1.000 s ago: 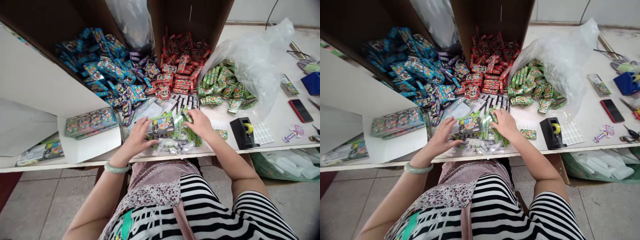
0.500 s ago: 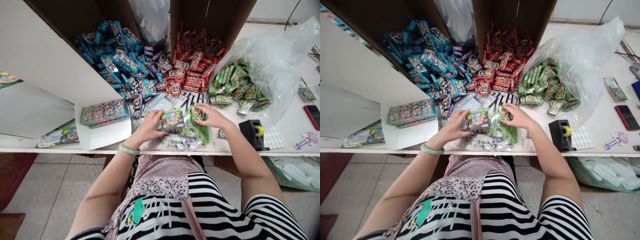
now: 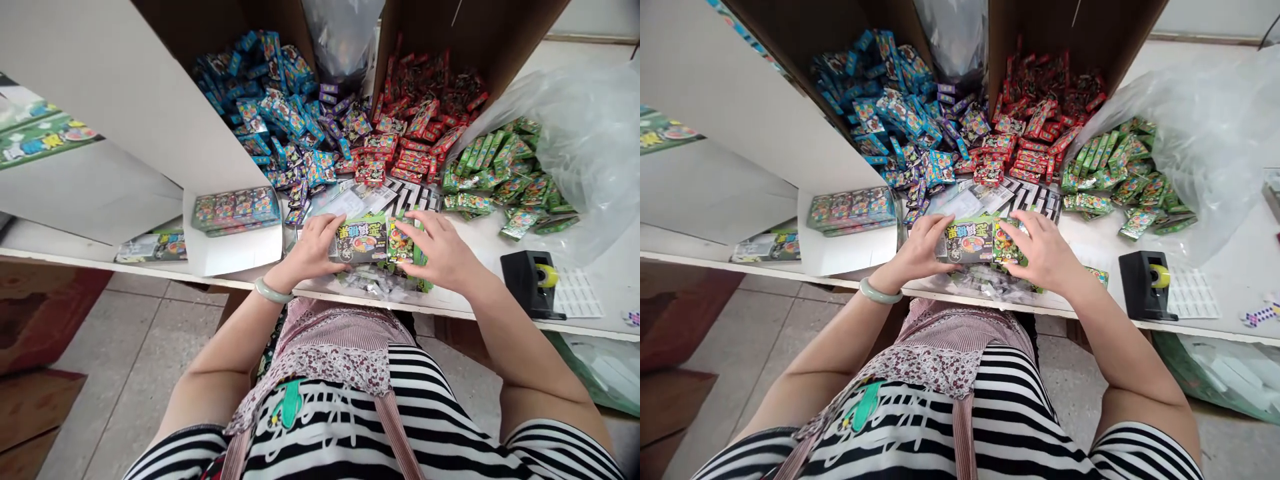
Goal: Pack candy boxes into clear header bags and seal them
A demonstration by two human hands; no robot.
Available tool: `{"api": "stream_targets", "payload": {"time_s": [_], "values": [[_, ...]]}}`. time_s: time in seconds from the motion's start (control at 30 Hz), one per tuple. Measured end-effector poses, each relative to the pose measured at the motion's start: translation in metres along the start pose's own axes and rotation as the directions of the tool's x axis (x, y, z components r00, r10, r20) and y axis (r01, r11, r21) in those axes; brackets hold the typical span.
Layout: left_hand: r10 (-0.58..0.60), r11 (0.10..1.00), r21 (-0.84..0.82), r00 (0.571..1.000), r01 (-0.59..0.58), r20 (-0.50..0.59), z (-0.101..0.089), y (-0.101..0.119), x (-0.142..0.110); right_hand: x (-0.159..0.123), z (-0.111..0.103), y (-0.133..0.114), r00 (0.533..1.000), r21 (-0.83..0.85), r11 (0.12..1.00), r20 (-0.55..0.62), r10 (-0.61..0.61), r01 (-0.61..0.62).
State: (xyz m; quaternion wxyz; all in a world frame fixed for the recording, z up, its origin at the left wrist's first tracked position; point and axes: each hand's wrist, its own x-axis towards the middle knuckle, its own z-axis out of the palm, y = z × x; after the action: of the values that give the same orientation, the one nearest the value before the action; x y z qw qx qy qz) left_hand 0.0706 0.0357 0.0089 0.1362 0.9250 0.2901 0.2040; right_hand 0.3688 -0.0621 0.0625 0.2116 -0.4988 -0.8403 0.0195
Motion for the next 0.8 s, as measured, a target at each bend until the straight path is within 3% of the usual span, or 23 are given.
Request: {"api": "stream_targets", "payload": {"time_s": [0.2, 0.43, 0.8], "values": [[-0.017, 0.999, -0.047, 0.998, 0.019, 0.055, -0.001, -0.002, -0.002, -0.001, -0.010, 0.000, 0.987, -0.018, 0.994, -0.121, 0.103, -0.106], [-0.002, 0.999, -0.036, 0.999, 0.003, 0.042, 0.001, 0.000, -0.005, 0.000, -0.006, 0.000, 0.997, 0.026, 0.999, 0.068, -0.025, 0.023], [0.018, 0.998, -0.066, 0.997, -0.013, 0.081, 0.006, 0.007, -0.008, -0.006, 0.016, 0.005, 0.993, 0.185, 0.982, 0.102, -0.063, 0.044]]}}
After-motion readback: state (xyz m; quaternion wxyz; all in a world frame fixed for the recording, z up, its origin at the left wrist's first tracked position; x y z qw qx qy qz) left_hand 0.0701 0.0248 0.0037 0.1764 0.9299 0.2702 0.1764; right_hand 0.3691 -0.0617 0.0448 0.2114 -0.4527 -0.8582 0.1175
